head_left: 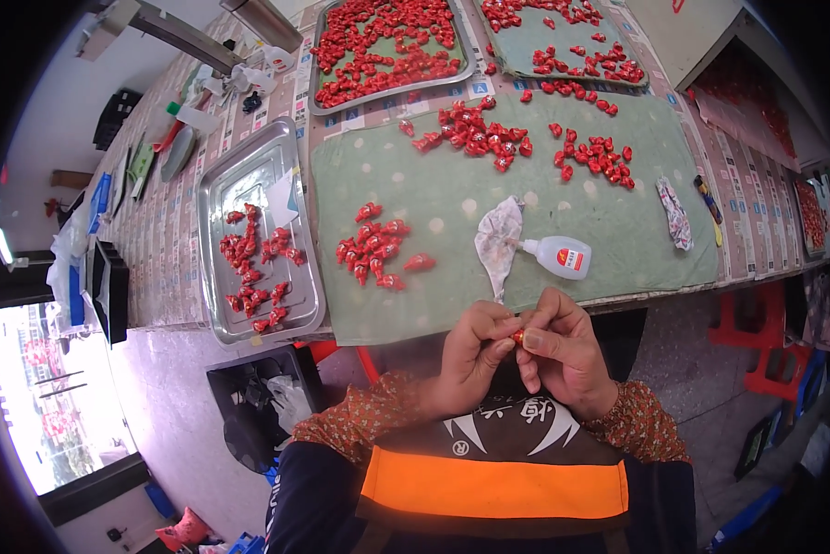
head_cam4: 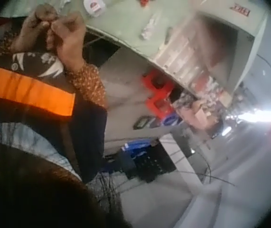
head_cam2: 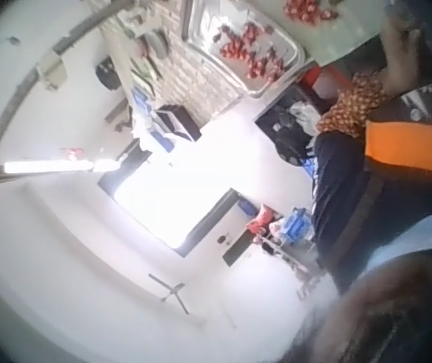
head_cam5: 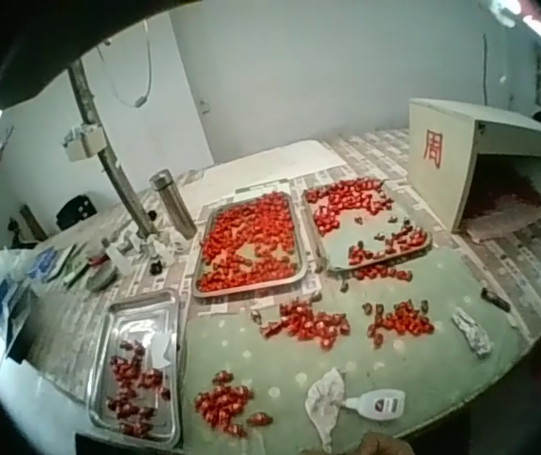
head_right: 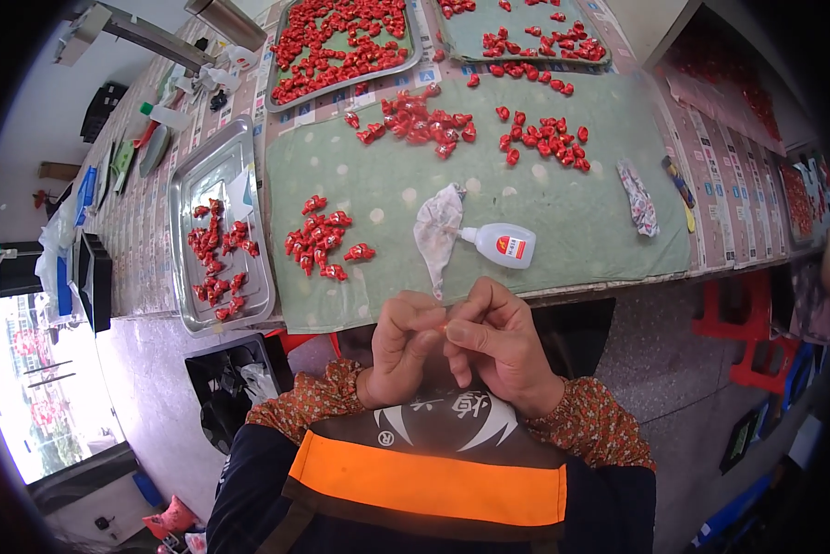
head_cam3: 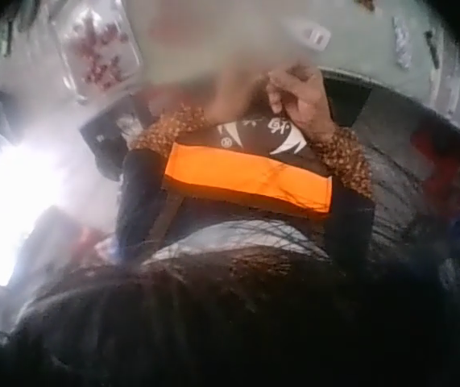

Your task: The person assembles figurine parts by applying glue from a bottle onto the pieces and joining components together by hand.

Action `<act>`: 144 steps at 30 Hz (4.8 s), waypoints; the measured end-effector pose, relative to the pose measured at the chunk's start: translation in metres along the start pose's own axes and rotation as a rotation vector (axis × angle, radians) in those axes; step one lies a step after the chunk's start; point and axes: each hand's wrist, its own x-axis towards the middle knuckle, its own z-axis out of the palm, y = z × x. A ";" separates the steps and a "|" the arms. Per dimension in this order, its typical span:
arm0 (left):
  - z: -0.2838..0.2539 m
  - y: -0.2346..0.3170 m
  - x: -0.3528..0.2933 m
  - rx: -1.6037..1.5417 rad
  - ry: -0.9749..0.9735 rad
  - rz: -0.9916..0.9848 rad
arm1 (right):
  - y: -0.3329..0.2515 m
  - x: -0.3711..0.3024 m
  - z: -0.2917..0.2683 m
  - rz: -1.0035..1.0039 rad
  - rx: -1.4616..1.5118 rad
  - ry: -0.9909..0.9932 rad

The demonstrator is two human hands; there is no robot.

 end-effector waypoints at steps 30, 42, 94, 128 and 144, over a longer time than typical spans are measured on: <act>-0.001 -0.001 -0.002 0.033 0.093 -0.006 | 0.004 0.006 0.002 0.026 0.018 0.011; -0.003 0.008 0.004 0.002 0.105 -0.020 | 0.001 0.009 0.006 0.072 -0.028 0.054; -0.110 0.013 0.163 0.696 0.055 -0.200 | -0.058 0.017 -0.005 -0.961 -1.666 0.178; -0.033 0.019 0.040 -1.002 0.161 -0.732 | -0.041 -0.015 -0.001 -0.602 -1.111 0.077; -0.026 0.020 0.036 -1.063 0.140 -0.754 | -0.034 -0.014 0.000 -0.666 -1.165 0.005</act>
